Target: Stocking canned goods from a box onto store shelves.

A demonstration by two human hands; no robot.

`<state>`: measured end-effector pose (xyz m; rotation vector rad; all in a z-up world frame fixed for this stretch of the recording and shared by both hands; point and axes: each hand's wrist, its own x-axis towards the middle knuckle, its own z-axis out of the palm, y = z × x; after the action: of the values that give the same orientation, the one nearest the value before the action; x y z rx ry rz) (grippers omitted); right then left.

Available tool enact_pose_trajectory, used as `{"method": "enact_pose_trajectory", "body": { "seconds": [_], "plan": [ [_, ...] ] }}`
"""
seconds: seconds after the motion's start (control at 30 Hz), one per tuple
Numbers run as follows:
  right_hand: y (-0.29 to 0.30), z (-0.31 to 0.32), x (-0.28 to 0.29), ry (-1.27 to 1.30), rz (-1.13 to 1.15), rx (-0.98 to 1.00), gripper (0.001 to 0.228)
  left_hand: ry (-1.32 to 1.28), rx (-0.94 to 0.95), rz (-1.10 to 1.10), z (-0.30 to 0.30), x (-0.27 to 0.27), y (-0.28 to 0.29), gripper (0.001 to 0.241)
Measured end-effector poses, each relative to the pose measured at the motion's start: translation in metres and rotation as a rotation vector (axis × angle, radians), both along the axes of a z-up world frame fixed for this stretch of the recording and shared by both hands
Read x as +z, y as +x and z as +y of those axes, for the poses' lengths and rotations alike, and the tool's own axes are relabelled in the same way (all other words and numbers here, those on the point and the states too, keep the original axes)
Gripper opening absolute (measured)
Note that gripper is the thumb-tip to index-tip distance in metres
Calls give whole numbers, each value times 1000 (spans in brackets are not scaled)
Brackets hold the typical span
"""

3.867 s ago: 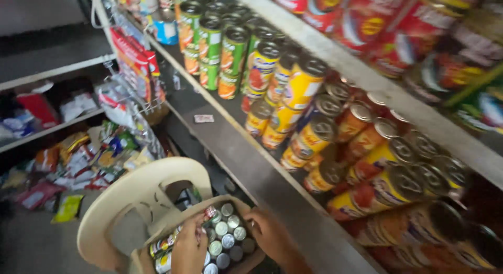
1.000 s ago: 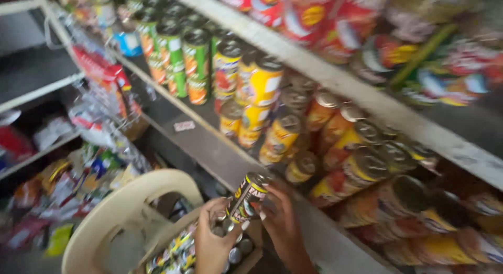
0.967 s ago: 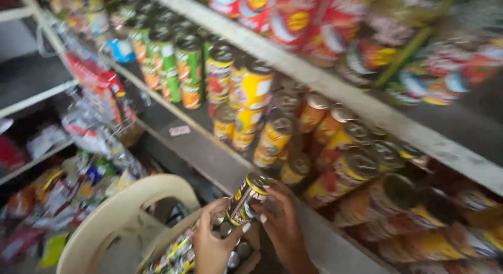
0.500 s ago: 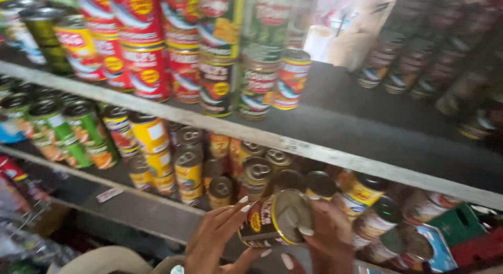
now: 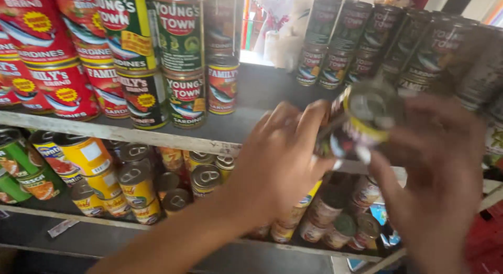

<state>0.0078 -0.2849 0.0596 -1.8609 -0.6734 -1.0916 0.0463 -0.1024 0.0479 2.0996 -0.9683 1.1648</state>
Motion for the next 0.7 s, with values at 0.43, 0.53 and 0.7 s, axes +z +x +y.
{"method": "enact_pose_trajectory", "body": {
  "seconds": [0.43,0.53,0.7],
  "plan": [
    [99,-87,11,-329,235,-178,44,29,-82,404,-81,10,120,28],
    [101,-111,5,-180,381,106,56,-32,-84,527,-74,20,108,29],
    [104,-149,3,273,804,494,76,23,-113,745,-63,40,80,36]
  ]
}}
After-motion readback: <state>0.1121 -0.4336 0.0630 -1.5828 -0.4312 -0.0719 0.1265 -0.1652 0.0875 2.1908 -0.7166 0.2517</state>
